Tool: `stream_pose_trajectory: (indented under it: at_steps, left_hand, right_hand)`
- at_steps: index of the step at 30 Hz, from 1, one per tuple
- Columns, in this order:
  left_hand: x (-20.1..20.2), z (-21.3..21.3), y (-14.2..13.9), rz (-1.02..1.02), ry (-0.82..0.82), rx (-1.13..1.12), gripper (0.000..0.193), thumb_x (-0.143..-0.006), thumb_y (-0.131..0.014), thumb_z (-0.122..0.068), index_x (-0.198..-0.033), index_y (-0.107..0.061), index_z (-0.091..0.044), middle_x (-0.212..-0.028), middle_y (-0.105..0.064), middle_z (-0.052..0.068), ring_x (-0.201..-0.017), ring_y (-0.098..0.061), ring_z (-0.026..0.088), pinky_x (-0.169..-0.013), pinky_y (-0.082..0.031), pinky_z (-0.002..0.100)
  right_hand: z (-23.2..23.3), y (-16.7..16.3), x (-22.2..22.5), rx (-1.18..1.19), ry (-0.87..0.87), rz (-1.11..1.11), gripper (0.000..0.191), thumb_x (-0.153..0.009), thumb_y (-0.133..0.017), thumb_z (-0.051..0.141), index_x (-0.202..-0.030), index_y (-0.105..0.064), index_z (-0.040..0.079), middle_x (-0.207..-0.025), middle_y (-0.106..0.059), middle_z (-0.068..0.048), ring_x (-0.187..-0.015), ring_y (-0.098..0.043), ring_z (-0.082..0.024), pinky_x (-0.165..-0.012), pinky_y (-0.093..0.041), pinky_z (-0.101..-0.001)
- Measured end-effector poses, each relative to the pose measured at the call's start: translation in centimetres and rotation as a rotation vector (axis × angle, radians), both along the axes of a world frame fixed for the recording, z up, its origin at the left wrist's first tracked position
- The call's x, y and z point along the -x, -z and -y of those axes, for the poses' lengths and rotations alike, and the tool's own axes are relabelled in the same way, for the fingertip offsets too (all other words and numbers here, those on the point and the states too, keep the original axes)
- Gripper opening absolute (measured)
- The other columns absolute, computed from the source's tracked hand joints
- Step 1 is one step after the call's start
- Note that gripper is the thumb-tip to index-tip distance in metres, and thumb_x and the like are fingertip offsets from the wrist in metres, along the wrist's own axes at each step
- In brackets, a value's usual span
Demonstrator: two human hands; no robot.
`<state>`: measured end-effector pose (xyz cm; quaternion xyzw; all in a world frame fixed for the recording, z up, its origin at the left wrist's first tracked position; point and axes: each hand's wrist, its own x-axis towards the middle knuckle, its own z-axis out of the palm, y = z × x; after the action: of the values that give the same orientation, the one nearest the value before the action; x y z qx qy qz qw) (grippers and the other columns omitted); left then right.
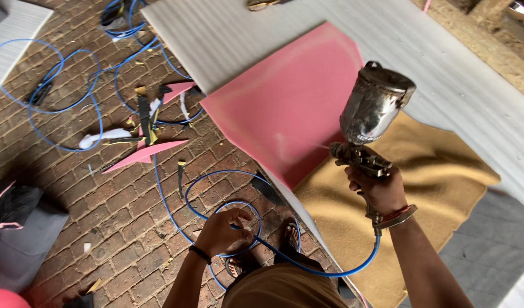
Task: The person handles a cut piece of pink foam, pours adhesive from a metal can into a cup, and uses a spray gun to apply glue onto the foam. They lay tan fabric and gray fabric over the glued foam, press the layers flat with their hands, spray more adhesive, and finally pick up a black fabric piece from the floor.
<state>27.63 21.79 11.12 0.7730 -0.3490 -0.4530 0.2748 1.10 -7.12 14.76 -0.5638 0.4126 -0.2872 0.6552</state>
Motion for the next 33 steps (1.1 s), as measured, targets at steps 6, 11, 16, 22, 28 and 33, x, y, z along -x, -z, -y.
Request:
stream_pose_trajectory:
  at_steps: [6,11,16,22,28,33]
  left_hand:
    - [-1.6,-2.6,1.1,0.156,-0.098,0.019,0.039,-0.07,-0.09,-0.032,-0.103,-0.076,-0.016,-0.083,-0.078,0.003,-0.085,-0.076,0.019,-0.079,-0.056,0.036]
    - [0.7,-1.5,2.0,0.029,-0.109,0.159,0.037,-0.068,-0.09,-0.031,-0.098,-0.075,-0.014,-0.091,-0.079,0.003,-0.087,-0.078,0.018,-0.076,-0.059,0.035]
    - [2.6,0.8,1.2,0.093,0.004,0.123,0.036,-0.066,-0.093,-0.028,-0.095,-0.077,-0.013,-0.086,-0.077,0.008,-0.087,-0.075,0.021,-0.077,-0.056,0.036]
    - [1.1,1.5,0.2,0.127,-0.006,0.119,0.033,-0.068,-0.09,-0.028,-0.094,-0.076,-0.014,-0.085,-0.078,0.005,-0.086,-0.076,0.02,-0.078,-0.056,0.035]
    - [2.8,3.6,0.9,0.091,-0.057,0.191,0.033,-0.071,-0.09,-0.027,-0.096,-0.076,-0.011,-0.089,-0.08,0.005,-0.089,-0.078,0.018,-0.08,-0.058,0.034]
    - [4.1,4.6,1.4,0.026,-0.043,0.183,0.037,-0.069,-0.091,-0.025,-0.099,-0.075,-0.01,-0.089,-0.079,0.006,-0.089,-0.079,0.018,-0.077,-0.059,0.033]
  right_hand:
    - [1.0,-3.0,-4.6,0.235,0.086,0.03,0.05,-0.089,-0.075,0.002,-0.138,-0.065,-0.001,-0.092,-0.072,-0.006,-0.072,-0.065,-0.009,-0.059,-0.053,-0.025]
    - [2.2,-5.0,-3.4,0.343,0.047,-0.512,0.048,-0.088,-0.078,0.008,-0.135,-0.068,0.007,-0.091,-0.076,-0.01,-0.067,-0.067,-0.012,-0.059,-0.055,-0.028]
    - [2.4,-3.8,-1.6,0.176,-0.027,-0.15,0.046,-0.085,-0.075,0.004,-0.131,-0.069,0.001,-0.096,-0.077,-0.005,-0.066,-0.064,-0.01,-0.056,-0.053,-0.0265]
    - [5.1,-3.3,-1.4,0.293,0.155,-0.019,0.044,-0.09,-0.074,0.001,-0.133,-0.067,0.001,-0.088,-0.072,-0.005,-0.067,-0.066,-0.009,-0.056,-0.053,-0.0251]
    - [7.4,-5.3,0.1,0.482,0.293,-0.12,0.037,-0.094,-0.075,0.005,-0.13,-0.069,0.001,-0.092,-0.072,-0.004,-0.068,-0.065,-0.008,-0.058,-0.054,-0.0256]
    - [7.0,-5.7,2.8,0.48,0.265,-0.388,0.031,-0.092,-0.076,0.009,-0.122,-0.072,0.003,-0.09,-0.075,-0.003,-0.067,-0.068,-0.009,-0.058,-0.055,-0.0262]
